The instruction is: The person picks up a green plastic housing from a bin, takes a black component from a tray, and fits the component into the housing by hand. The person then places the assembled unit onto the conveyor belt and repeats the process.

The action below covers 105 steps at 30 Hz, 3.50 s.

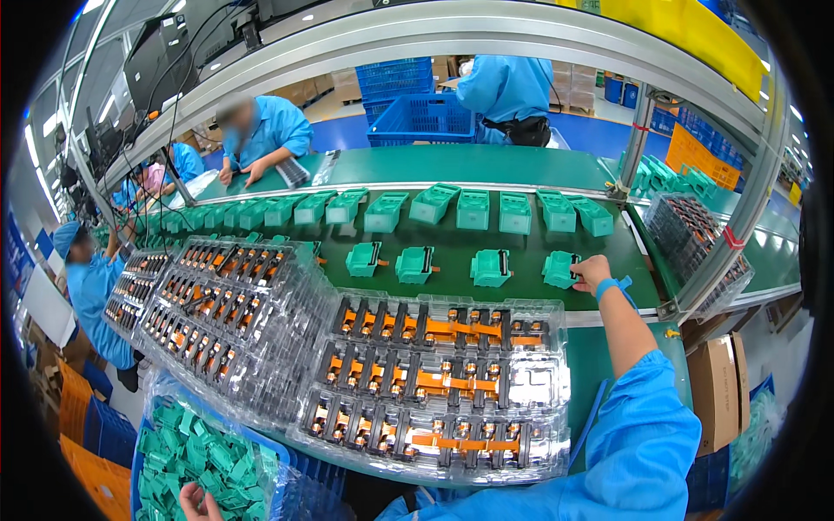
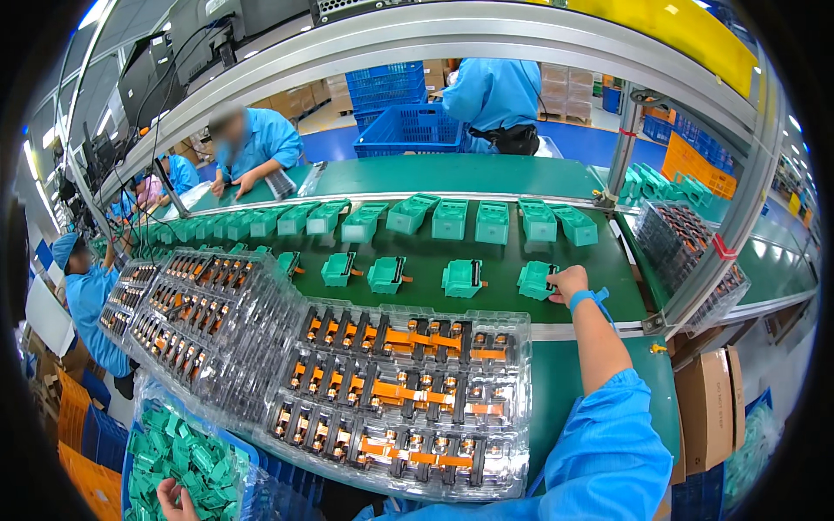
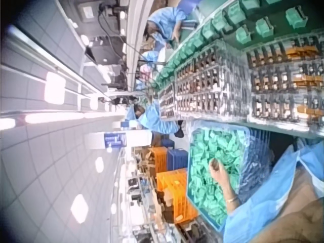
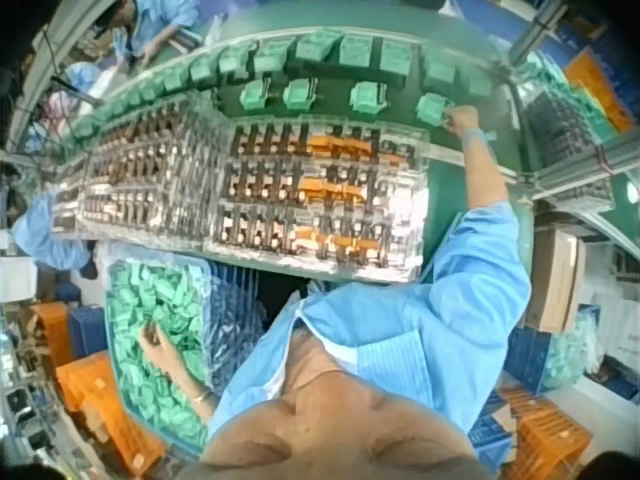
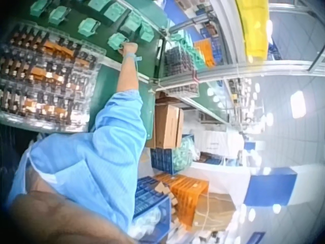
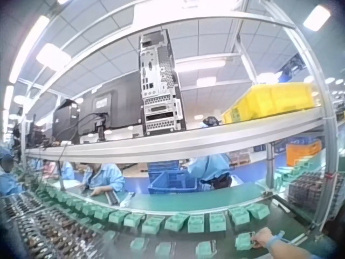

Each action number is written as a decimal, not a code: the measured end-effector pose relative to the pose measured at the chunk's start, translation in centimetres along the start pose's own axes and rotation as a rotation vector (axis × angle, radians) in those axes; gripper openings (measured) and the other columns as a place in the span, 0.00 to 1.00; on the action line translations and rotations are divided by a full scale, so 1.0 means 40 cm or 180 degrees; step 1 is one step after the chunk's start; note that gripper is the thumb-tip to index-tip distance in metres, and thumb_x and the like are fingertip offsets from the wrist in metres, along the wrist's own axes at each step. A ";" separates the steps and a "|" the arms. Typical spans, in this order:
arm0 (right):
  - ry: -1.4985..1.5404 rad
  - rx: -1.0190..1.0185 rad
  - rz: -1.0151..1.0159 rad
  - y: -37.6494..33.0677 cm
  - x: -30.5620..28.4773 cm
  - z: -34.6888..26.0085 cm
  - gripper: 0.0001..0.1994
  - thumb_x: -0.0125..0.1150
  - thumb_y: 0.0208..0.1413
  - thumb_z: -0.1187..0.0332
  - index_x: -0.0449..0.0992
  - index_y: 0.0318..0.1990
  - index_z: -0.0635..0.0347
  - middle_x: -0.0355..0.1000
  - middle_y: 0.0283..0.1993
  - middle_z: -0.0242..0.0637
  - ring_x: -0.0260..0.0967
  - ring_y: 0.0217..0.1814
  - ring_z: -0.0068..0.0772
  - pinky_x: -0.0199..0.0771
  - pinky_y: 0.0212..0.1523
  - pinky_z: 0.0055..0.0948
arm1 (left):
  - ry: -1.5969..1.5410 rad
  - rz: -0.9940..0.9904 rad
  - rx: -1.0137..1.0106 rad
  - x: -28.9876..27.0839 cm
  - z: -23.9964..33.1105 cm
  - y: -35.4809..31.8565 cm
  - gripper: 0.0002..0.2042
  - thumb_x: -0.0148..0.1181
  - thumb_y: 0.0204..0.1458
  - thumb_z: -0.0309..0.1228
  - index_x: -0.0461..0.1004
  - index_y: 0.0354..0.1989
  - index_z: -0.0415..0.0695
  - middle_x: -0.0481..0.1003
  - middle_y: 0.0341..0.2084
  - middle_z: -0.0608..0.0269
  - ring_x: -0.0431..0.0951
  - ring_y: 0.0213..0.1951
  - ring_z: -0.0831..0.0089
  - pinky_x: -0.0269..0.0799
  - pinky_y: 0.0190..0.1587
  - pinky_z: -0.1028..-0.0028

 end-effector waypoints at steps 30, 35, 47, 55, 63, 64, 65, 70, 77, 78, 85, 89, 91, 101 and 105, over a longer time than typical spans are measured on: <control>-0.0451 -0.2980 -0.2057 -0.803 0.174 -0.276 0.11 0.48 0.33 0.85 0.70 0.29 0.65 0.68 0.34 0.39 0.65 0.36 0.28 0.65 0.36 0.23 | 0.2085 -0.0850 -0.0171 0.196 -0.350 0.332 0.22 0.69 0.35 0.39 0.69 0.36 0.41 0.71 0.39 0.51 0.70 0.44 0.54 0.69 0.45 0.62; -0.0384 -0.2728 -0.2550 -0.842 0.231 -0.284 0.09 0.54 0.39 0.82 0.71 0.32 0.65 0.69 0.37 0.38 0.66 0.37 0.26 0.66 0.34 0.20 | 0.1398 -0.0718 -0.0317 0.135 -0.390 0.319 0.16 0.68 0.36 0.37 0.72 0.29 0.41 0.73 0.31 0.55 0.73 0.38 0.60 0.69 0.40 0.65; 0.0289 -0.1504 -0.3503 -0.874 0.324 -0.245 0.08 0.60 0.46 0.77 0.72 0.35 0.65 0.71 0.43 0.36 0.68 0.39 0.24 0.68 0.44 0.26 | -0.3402 -0.0035 -0.1048 -0.033 -0.083 0.141 0.07 0.63 0.44 0.23 0.69 0.24 0.44 0.60 0.56 0.55 0.70 0.41 0.73 0.68 0.34 0.79; 0.1044 -0.0503 -0.4473 -1.021 0.420 -0.312 0.05 0.57 0.50 0.79 0.72 0.35 0.64 0.64 0.55 0.43 0.67 0.47 0.30 0.67 0.50 0.33 | -0.1257 -0.1778 0.3088 0.190 0.508 -0.025 0.09 0.66 0.41 0.28 0.71 0.27 0.42 0.62 0.51 0.52 0.59 0.59 0.49 0.61 0.56 0.57; 0.1097 0.0753 -0.4790 -0.986 0.461 -0.196 0.06 0.53 0.56 0.75 0.70 0.41 0.64 0.69 0.44 0.36 0.69 0.45 0.29 0.71 0.51 0.36 | -0.1954 -0.1882 0.3723 0.346 0.663 -0.089 0.08 0.66 0.42 0.25 0.74 0.30 0.42 0.60 0.53 0.48 0.57 0.60 0.46 0.61 0.57 0.57; 0.1348 0.0695 -0.4807 -0.981 0.462 -0.209 0.06 0.54 0.56 0.75 0.70 0.41 0.64 0.69 0.44 0.37 0.69 0.45 0.30 0.72 0.50 0.39 | -0.2034 -0.1702 0.3598 0.358 0.659 -0.081 0.16 0.65 0.42 0.24 0.71 0.42 0.41 0.59 0.55 0.48 0.58 0.60 0.51 0.62 0.57 0.59; 0.1365 0.0715 -0.4783 -0.974 0.465 -0.203 0.06 0.54 0.56 0.75 0.70 0.41 0.64 0.69 0.44 0.37 0.69 0.45 0.30 0.72 0.50 0.39 | -0.2040 -0.1736 0.3599 0.369 0.667 -0.094 0.16 0.65 0.42 0.24 0.71 0.42 0.41 0.59 0.55 0.48 0.58 0.60 0.51 0.62 0.57 0.59; 0.1376 0.0005 -0.4289 -0.926 0.463 -0.208 0.06 0.57 0.54 0.74 0.70 0.39 0.64 0.69 0.42 0.34 0.68 0.42 0.25 0.72 0.45 0.30 | -0.4393 -0.3558 -0.0367 0.526 0.591 -0.074 0.23 0.57 0.51 0.22 0.56 0.55 0.35 0.63 0.51 0.53 0.66 0.54 0.66 0.65 0.55 0.67; 0.0751 -0.2002 -0.3450 -0.901 0.428 -0.284 0.06 0.61 0.50 0.75 0.70 0.35 0.61 0.64 0.41 0.28 0.62 0.41 0.16 0.67 0.41 0.21 | -0.4423 -0.3162 -0.0880 0.586 0.548 -0.080 0.12 0.55 0.52 0.21 0.62 0.44 0.37 0.70 0.42 0.57 0.72 0.45 0.72 0.71 0.48 0.69; 0.0844 -0.2115 -0.3170 -0.878 0.406 -0.304 0.06 0.61 0.50 0.76 0.70 0.35 0.61 0.64 0.40 0.28 0.63 0.40 0.16 0.67 0.40 0.20 | -0.4599 -0.2992 -0.0954 0.585 0.543 -0.074 0.12 0.55 0.52 0.20 0.62 0.43 0.38 0.70 0.42 0.57 0.72 0.43 0.72 0.72 0.48 0.69; 0.0403 -0.2525 -0.2641 -0.886 0.356 -0.325 0.07 0.63 0.47 0.75 0.74 0.35 0.66 0.69 0.31 0.33 0.67 0.30 0.19 0.68 0.31 0.20 | -0.4562 -0.2749 -0.0524 0.571 0.553 -0.080 0.12 0.56 0.50 0.18 0.63 0.42 0.36 0.70 0.41 0.55 0.72 0.46 0.71 0.68 0.51 0.70; -0.0113 -0.2831 -0.2540 -0.902 0.354 -0.336 0.08 0.63 0.47 0.73 0.73 0.35 0.65 0.69 0.28 0.34 0.68 0.28 0.22 0.69 0.29 0.21 | -0.4472 -0.2670 -0.0378 0.561 0.556 -0.086 0.14 0.57 0.48 0.16 0.63 0.42 0.36 0.71 0.41 0.54 0.72 0.46 0.71 0.67 0.52 0.71; -0.0261 -0.2959 -0.2491 -0.907 0.355 -0.335 0.08 0.63 0.47 0.72 0.73 0.35 0.65 0.69 0.28 0.34 0.68 0.27 0.23 0.69 0.29 0.21 | -0.4497 -0.2669 -0.0349 0.560 0.557 -0.087 0.14 0.58 0.48 0.16 0.63 0.42 0.36 0.70 0.42 0.54 0.72 0.46 0.71 0.67 0.52 0.71; -0.0179 -0.2008 -0.3057 -0.867 0.416 -0.256 0.07 0.62 0.49 0.75 0.71 0.35 0.65 0.71 0.30 0.30 0.67 0.31 0.16 0.69 0.32 0.18 | -0.4614 -0.2708 -0.0092 0.551 0.556 -0.095 0.15 0.58 0.47 0.14 0.64 0.42 0.37 0.70 0.42 0.54 0.72 0.45 0.71 0.68 0.51 0.71; 0.0058 -0.1612 -0.3232 -0.859 0.431 -0.235 0.07 0.63 0.48 0.74 0.71 0.33 0.64 0.71 0.30 0.31 0.68 0.31 0.18 0.70 0.33 0.21 | -0.4602 -0.2806 -0.0069 0.549 0.556 -0.096 0.15 0.58 0.47 0.14 0.64 0.42 0.37 0.70 0.43 0.54 0.72 0.46 0.70 0.69 0.51 0.70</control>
Point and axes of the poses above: each hand's wrist, its own y-axis towards the middle knuckle, its own x-axis out of the palm, z = x × y, the point moved 7 cm from there along y, towards the middle knuckle
